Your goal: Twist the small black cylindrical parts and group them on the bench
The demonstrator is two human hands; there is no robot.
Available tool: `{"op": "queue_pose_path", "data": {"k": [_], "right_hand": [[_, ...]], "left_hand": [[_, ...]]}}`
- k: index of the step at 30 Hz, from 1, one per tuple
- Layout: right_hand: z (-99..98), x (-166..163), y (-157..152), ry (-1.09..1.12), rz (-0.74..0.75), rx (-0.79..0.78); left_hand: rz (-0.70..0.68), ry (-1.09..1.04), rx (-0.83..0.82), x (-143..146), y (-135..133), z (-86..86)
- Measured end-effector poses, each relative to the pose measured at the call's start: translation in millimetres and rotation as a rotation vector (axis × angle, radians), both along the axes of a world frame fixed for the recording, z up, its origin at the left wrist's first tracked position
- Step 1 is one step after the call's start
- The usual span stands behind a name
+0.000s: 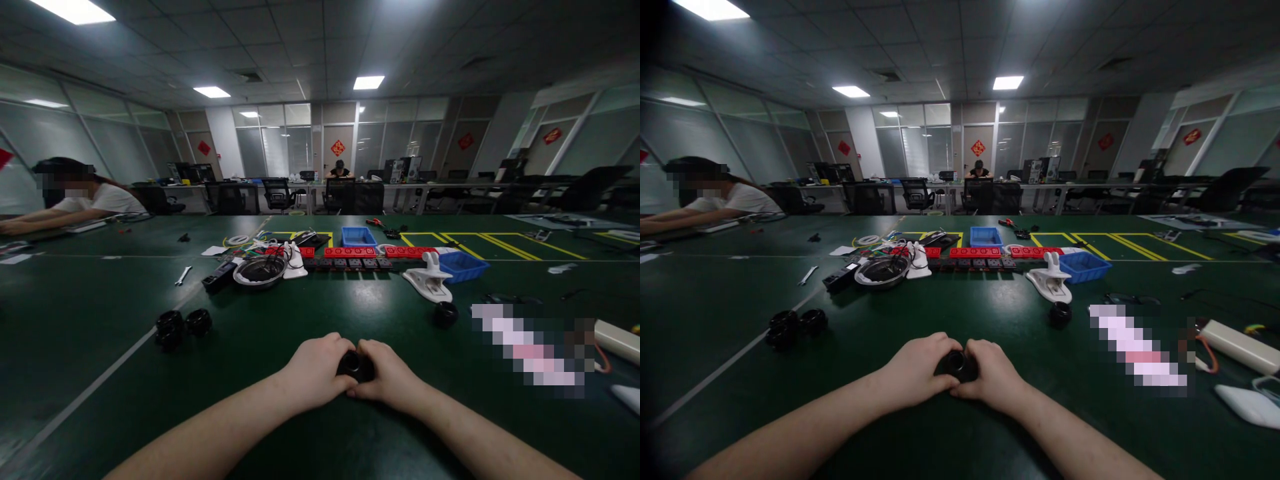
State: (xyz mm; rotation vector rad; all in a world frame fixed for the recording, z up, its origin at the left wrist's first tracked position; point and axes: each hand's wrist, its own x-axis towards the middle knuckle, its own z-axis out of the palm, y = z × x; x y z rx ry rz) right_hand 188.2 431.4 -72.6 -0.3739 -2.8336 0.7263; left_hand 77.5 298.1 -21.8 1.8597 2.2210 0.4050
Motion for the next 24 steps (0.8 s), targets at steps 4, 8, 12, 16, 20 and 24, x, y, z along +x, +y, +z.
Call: {"op": "queue_pose_path", "data": {"k": [4,8,12,16,20,24], "right_hand": [[3.5,1.3,-8.2,0.007,-0.039,0.128],[4.5,3.3,-4.1,0.027,0.042,0.082],[6.4,3.2,8.3,-0.006,0.229,-0.109],[10.4,2.9,16.2,-0.035,0.344,-0.195],[10.5,2.4,17.0,-0.048,0.349,-0.206],[8.5,1.9,16.2,-0.046,0.333,-0.206]], "left_hand": [[0.055,0.015,-0.014,3.5,1.2,0.2],[-0.05,-0.01,-0.006,-4.6,2.3,3.1],[-0.236,-0.057,0.005,-16.1,2.0,6.6],[-0.33,-0.072,0.002,-21.1,1.8,8.1],[-0.356,-0.09,0.008,-21.7,3.2,6.3],[-0.357,-0.087,0.017,-21.6,3.4,5.1]]}}
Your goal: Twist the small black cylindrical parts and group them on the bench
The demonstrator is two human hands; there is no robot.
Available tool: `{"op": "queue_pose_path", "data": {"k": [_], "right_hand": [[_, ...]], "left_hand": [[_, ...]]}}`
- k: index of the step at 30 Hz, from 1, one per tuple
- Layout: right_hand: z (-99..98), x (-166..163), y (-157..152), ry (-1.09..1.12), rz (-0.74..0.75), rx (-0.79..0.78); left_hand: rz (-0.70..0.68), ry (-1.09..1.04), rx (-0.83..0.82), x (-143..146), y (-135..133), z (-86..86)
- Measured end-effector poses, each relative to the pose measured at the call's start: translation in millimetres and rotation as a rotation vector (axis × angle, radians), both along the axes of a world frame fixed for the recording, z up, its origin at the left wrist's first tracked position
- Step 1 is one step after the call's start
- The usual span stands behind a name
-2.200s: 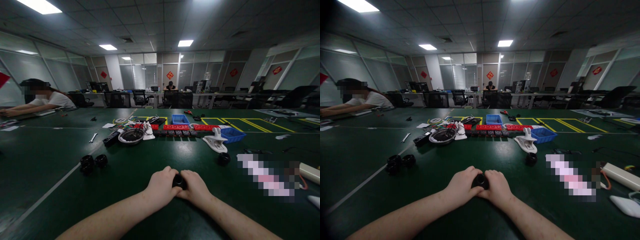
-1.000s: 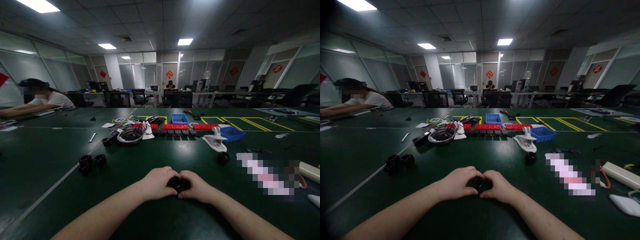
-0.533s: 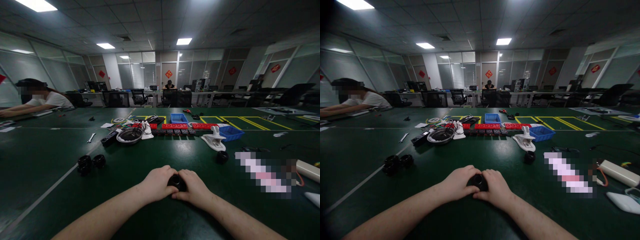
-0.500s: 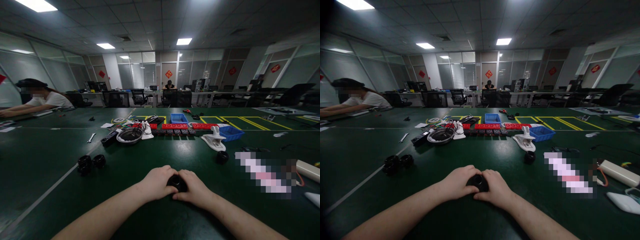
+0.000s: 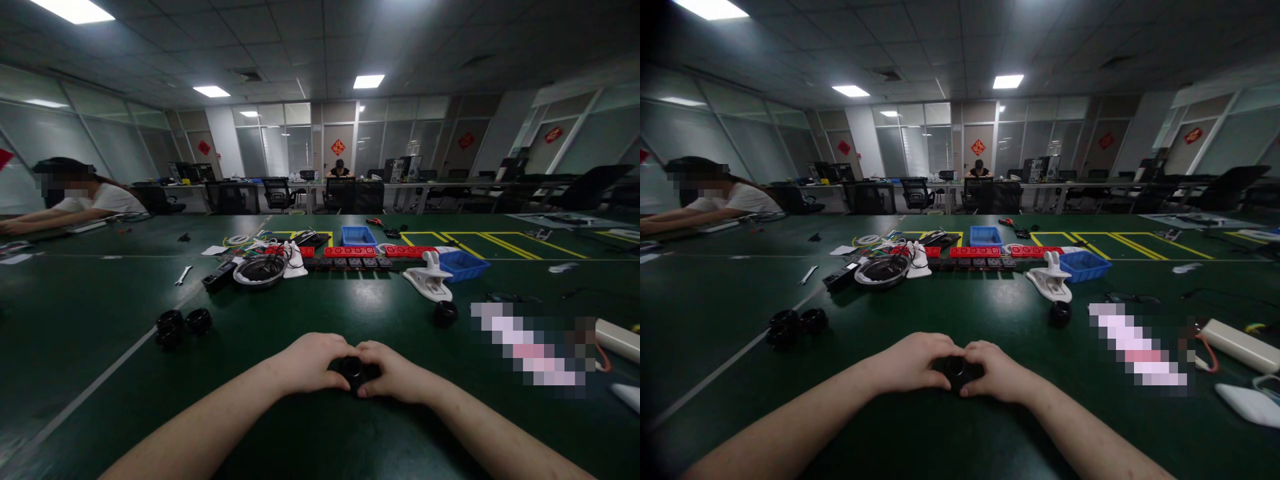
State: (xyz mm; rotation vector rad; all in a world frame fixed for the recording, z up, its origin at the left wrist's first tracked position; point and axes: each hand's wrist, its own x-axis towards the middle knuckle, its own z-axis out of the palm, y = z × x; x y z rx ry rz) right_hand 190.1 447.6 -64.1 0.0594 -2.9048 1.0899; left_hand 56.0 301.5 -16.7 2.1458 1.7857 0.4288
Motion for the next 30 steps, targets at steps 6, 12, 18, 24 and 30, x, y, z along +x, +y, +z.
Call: {"op": "queue_pose_path", "data": {"k": [6,12,18,24,30], "right_hand": [[1.2,-0.6,-0.2,0.014,0.008,-0.005],[-5.4,-1.4,-2.1,0.009,-0.098,0.024],[-8.0,-2.1,-16.9,0.042,-0.288,0.14],[-6.3,-0.6,-22.6,0.077,-0.301,0.228],[-1.8,1.0,-5.3,0.034,-0.06,0.118]], "left_hand": [[0.045,0.036,-0.013,2.7,-1.3,2.1],[0.137,0.062,-0.037,11.4,-2.6,2.6],[0.332,0.109,-0.035,26.4,-4.4,-1.1],[0.351,0.099,-0.04,27.7,-3.8,-1.9],[0.158,0.073,-0.031,14.2,-2.4,1.3]]}}
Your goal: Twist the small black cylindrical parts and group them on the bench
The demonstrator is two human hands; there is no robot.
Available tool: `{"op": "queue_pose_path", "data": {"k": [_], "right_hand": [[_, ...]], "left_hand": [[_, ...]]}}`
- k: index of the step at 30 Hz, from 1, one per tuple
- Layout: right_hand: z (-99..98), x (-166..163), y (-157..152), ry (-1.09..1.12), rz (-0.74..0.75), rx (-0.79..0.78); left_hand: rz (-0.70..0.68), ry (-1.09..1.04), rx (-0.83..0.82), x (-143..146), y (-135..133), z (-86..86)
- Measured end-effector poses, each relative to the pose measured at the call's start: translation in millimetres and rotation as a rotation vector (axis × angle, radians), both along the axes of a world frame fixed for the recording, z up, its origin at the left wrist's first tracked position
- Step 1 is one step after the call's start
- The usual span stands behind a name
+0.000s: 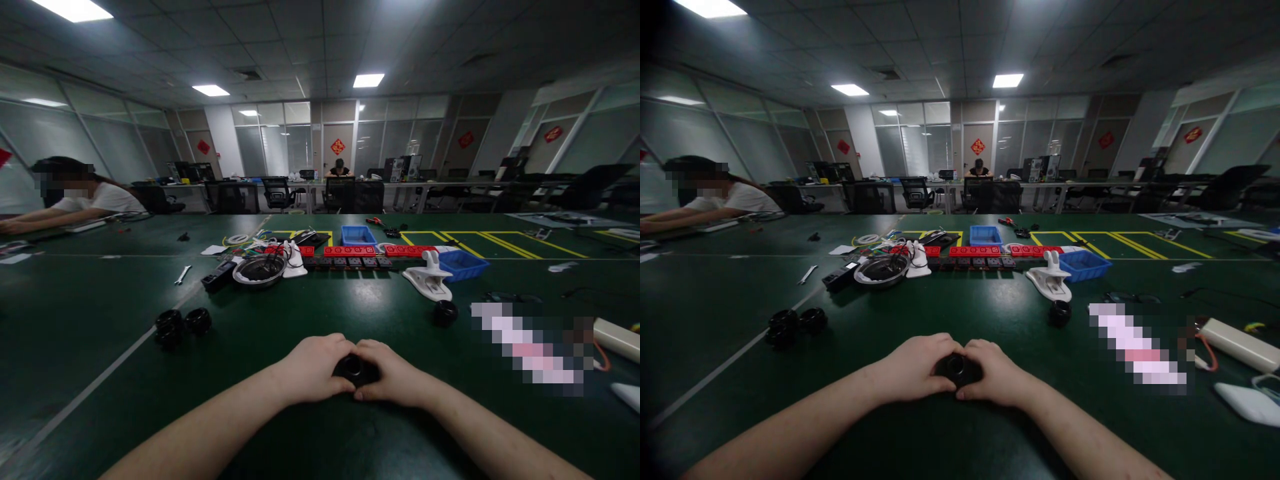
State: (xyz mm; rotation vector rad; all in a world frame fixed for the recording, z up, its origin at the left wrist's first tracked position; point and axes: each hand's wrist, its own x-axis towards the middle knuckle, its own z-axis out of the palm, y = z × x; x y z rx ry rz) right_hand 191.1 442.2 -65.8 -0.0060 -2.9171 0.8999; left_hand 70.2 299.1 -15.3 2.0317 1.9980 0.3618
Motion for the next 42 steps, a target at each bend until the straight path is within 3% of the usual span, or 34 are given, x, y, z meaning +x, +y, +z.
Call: {"op": "queue_pose_path", "data": {"k": [4,12,26,35,42], "right_hand": [[2.8,-0.4,6.7,-0.022,0.061,-0.057],[1.1,-0.5,4.5,-0.007,0.033,-0.088],[1.8,-0.5,8.6,-0.032,0.084,-0.076],[-5.3,-1.3,1.7,-0.036,-0.124,-0.033],[-10.8,-3.7,-17.1,0.048,-0.364,0.257]], "left_hand": [[-0.071,-0.019,0.041,-1.4,-0.8,3.3],[-0.075,0.068,0.074,5.4,-4.2,5.4],[-0.057,0.037,0.044,0.2,-0.3,2.9],[0.005,-0.158,0.088,-7.9,4.7,-12.3],[0.222,-0.422,0.163,-11.3,11.8,-41.5]]}}
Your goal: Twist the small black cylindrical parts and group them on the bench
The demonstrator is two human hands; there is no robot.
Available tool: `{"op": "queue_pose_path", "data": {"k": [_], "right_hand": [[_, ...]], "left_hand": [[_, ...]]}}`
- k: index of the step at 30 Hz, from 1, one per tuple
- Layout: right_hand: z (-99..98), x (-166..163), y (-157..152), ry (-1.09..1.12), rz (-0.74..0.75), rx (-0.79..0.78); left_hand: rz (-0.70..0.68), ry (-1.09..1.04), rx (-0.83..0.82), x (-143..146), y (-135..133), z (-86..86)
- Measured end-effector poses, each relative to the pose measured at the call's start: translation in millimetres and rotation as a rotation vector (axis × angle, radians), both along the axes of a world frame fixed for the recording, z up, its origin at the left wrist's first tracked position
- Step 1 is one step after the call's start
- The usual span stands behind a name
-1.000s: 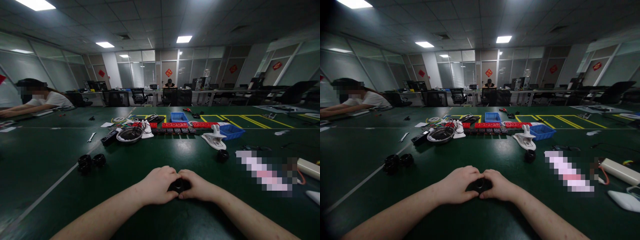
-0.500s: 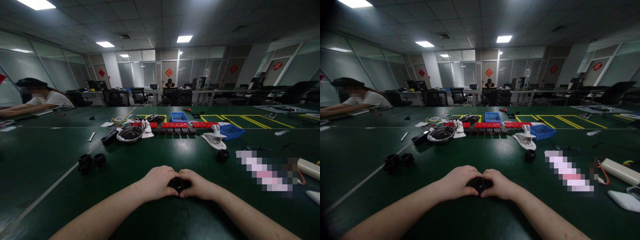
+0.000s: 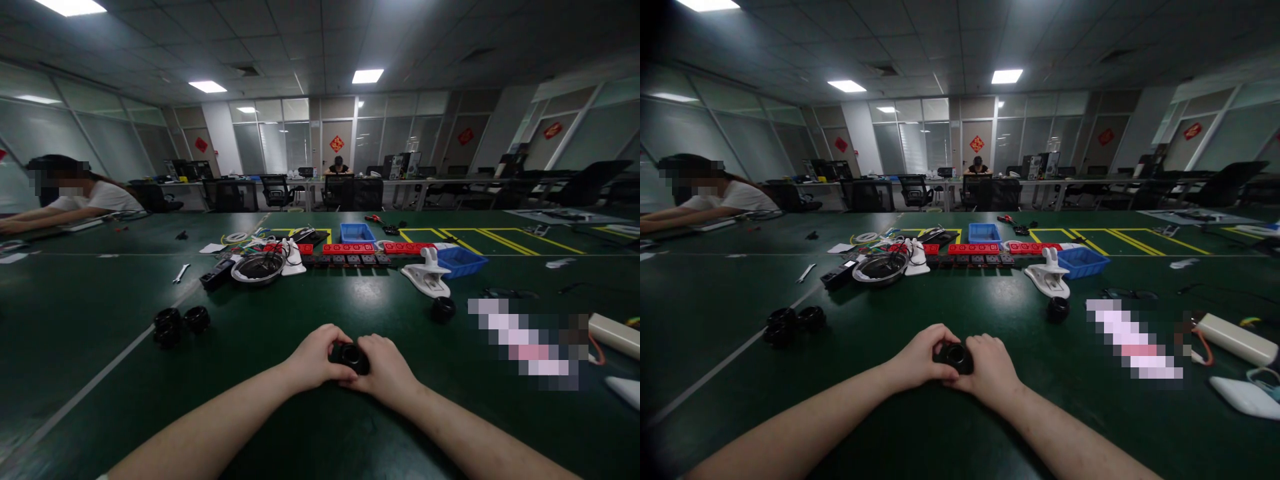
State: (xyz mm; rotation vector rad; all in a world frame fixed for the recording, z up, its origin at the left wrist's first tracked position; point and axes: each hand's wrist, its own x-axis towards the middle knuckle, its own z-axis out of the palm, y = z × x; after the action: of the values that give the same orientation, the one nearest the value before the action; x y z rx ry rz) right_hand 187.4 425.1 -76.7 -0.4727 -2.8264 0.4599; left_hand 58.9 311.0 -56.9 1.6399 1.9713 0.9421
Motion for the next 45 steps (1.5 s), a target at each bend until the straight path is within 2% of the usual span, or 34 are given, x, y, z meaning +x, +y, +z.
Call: {"op": "queue_pose_path", "data": {"k": [3,5,11,14,22,29,33,36,40,45], "right_hand": [[1.7,0.9,-2.2,-0.004,-0.04,0.065],[3.2,2.2,1.3,0.009,0.004,0.018],[7.3,2.9,23.7,0.009,0.317,-0.294],[9.5,1.7,31.5,-0.004,0.379,-0.373],[9.2,0.7,37.9,-0.029,0.445,-0.424],[10.6,1.0,34.6,-0.038,0.36,-0.454],[4.4,0.2,29.2,-0.014,0.216,-0.443],[-5.0,-2.6,22.2,0.046,0.08,-0.36],[-11.0,-6.0,10.1,0.109,-0.088,-0.186],[-5.8,-4.2,2.8,0.116,-0.132,-0.077]], "left_hand": [[0.099,-0.044,0.056,3.2,3.5,-12.6],[0.122,-0.043,0.072,3.6,4.9,-17.1],[-0.065,-0.03,0.119,-5.2,4.2,-13.5],[-0.133,-0.004,0.133,-7.3,3.5,-10.8],[-0.113,0.014,0.163,-5.1,1.2,-7.8],[-0.085,-0.027,0.13,-3.8,1.2,-6.3],[0.036,-0.045,0.107,0.7,2.7,-12.0],[0.16,-0.083,0.122,5.7,4.0,-18.3],[0.224,-0.134,0.143,9.3,7.1,-23.0],[0.222,-0.127,0.153,9.2,11.0,-18.5]]}}
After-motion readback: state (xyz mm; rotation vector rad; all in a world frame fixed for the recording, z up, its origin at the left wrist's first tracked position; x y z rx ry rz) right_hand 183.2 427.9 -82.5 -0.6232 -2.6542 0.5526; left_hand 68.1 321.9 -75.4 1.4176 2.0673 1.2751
